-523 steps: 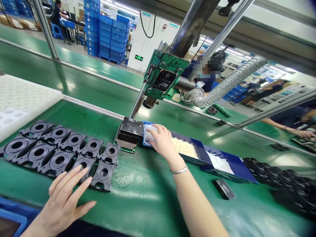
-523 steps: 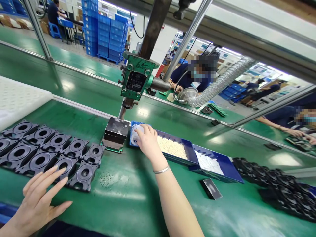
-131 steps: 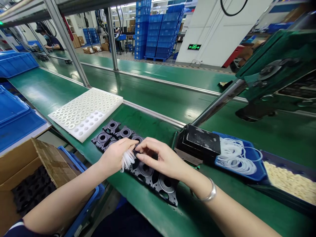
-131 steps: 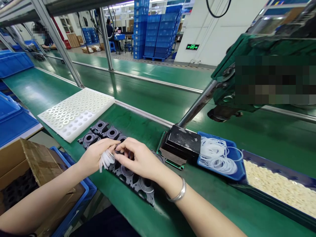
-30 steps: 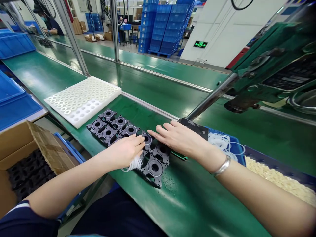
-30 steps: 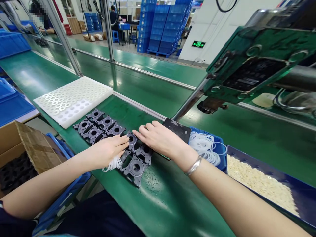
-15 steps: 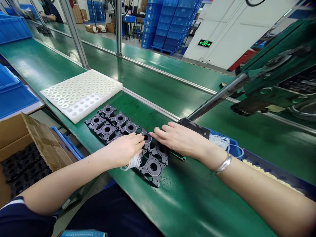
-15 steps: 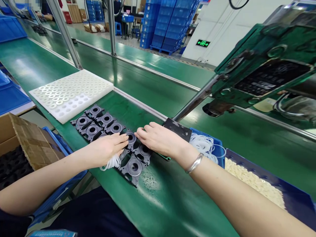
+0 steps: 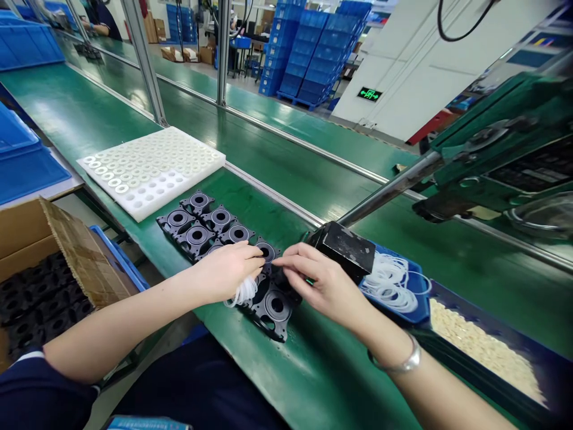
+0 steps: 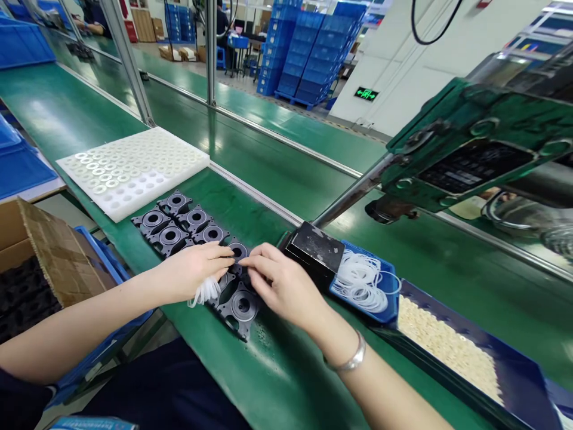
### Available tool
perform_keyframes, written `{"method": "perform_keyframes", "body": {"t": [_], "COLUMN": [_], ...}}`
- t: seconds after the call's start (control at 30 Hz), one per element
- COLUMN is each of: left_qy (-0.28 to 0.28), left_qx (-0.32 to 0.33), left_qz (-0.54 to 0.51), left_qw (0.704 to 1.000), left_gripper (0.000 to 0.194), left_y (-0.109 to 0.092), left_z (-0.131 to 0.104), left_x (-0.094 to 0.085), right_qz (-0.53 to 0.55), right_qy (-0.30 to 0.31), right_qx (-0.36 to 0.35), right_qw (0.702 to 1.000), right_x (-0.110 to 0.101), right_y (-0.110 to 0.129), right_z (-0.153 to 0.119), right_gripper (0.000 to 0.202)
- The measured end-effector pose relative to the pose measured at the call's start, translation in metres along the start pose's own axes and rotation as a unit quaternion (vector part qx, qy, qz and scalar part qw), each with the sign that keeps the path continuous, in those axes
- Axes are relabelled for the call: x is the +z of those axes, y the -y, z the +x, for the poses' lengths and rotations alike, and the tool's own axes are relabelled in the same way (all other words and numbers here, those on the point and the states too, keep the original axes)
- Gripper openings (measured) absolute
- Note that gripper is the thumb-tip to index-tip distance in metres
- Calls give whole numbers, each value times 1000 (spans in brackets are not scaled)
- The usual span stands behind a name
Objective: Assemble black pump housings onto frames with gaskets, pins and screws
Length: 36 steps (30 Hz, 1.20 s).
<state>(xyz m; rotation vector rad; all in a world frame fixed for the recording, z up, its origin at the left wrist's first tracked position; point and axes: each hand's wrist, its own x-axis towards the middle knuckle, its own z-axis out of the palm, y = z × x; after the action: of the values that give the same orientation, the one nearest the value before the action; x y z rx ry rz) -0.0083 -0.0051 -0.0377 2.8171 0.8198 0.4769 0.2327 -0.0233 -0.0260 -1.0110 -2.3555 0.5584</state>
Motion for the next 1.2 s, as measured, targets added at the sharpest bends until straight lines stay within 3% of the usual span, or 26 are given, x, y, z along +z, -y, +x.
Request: {"method": "perform_keyframes", "body": {"t": [0.1,0.23,0.33,0.47,0.53,0.73,0.9,1.03,1.2], "left_qy": [-39,-89,-110,-114,-118,-182,-230,-200,-58], "left_qx": [-51,-78,-60,-27,-16,-22,-35,30,89], "left_qz": [-110,-163,-164,-160,-156,-226,-194,-80,6], "left_qw": [992,979,978,980,981,957,953,976,994], "left_gripper": [22,20,22,30,36,44,26,24,34], "left_y": [-12,-21,-21,-21,-22,-20,-19,-25,-25], "left_z": [1,-1,-5,-12,-15,-24,-15,2,15], "left_x": [-6,-5,-1,4,7,11,8,13,30], "right_qz": [163,235,303,425,438,315,160,113,49], "right_qy": [11,-32,-58,-30,-31,-160,-195,-218,-216], "right_qx": [45,87,151,221,233,293,338,330,302], "right_qw": [986,968,939,877,868,888,907,912,927], "right_x": [11,22,22,19,17,18,26,32,35], "right_y": [25,38,37,37,37,20,-5,-16,-22], "right_z": [-4,-7,-11,-18,-21,-33,-37,-33,-30], "right_gripper": [17,20,29,33,35,41,44,41,34]}}
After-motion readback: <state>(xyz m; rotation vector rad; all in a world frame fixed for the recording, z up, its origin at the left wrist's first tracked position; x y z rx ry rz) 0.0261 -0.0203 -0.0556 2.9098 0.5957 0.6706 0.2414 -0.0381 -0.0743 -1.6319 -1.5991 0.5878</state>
